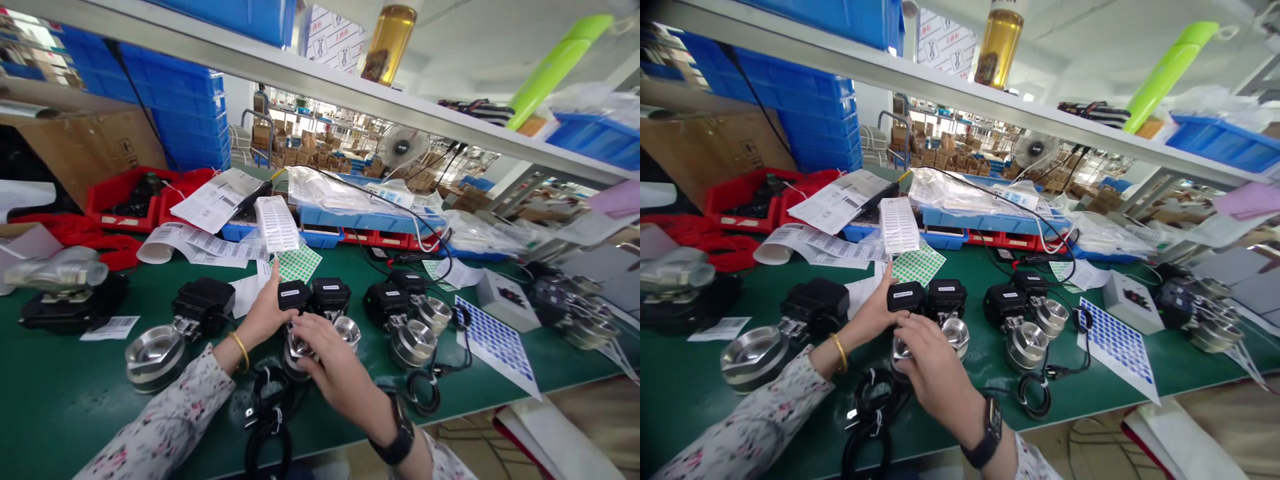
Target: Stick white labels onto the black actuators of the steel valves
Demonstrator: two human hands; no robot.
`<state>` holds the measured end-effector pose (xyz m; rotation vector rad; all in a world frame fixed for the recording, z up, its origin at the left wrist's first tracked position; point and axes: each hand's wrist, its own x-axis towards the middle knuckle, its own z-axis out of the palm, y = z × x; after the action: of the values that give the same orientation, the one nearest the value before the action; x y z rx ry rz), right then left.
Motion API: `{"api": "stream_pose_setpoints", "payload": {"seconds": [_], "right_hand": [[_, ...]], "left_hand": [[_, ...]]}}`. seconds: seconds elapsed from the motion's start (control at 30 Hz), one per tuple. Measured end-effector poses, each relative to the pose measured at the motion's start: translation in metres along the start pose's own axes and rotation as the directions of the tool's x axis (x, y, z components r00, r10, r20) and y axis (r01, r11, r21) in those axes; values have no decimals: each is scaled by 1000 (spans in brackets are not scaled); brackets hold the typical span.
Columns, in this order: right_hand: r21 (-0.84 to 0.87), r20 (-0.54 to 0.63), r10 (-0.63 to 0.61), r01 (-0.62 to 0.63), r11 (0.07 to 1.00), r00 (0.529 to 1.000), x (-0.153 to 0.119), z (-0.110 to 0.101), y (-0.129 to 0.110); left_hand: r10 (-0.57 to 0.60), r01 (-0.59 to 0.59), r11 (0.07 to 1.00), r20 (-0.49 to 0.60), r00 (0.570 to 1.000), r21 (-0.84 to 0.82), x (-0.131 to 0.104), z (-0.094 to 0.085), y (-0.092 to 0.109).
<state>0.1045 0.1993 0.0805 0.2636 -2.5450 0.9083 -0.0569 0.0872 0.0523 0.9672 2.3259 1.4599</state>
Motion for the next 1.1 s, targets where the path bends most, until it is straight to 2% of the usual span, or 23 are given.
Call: {"api": "stream_pose_setpoints", "payload": {"seconds": [0.07,0.1,0.17,0.23,0.3,0.37,0.47,0.53,0.67,0.87,1.1], "right_hand": [[93,-142,124,-111,989,982,14,-17,8],[117,-175,213,-195,974,961,24,-22,14],[123,-107,355,-342,932,929,48,-26,28],[65,22,388,-389,919,921,74,-19,42],[-41,116,362,-360,932,925,95,-8,52],[-135,176,340,-319,938,924,109,2,58],[-180,224,335,-299,937,915,118,8,62],[-183,241,332,-293,938,912,120,8,64],[-216,264,306,-254,943,915,120,5,64],[-251,308,275,-201,947,911,122,6,64],[-298,493,394,-275,914,776,144,4,64]], "left_hand": [[-31,32,998,5,999,-57,-1,1,-3],[-35,35,997,-8,999,-63,-2,1,-3],[-27,25,998,-33,999,-59,-6,0,-2],[-17,15,999,-47,999,-51,-9,0,-2],[-37,31,994,-63,997,-106,-10,-2,-5],[-130,95,957,-113,985,-273,-10,-3,-8],[-311,164,832,-202,929,-530,-3,-4,-10],[-373,180,779,-213,903,-600,4,-2,-11],[-400,215,745,-165,901,-631,12,6,-16],[-431,232,732,-172,886,-640,10,9,-22],[-394,217,771,-181,901,-599,10,10,-28]]}}
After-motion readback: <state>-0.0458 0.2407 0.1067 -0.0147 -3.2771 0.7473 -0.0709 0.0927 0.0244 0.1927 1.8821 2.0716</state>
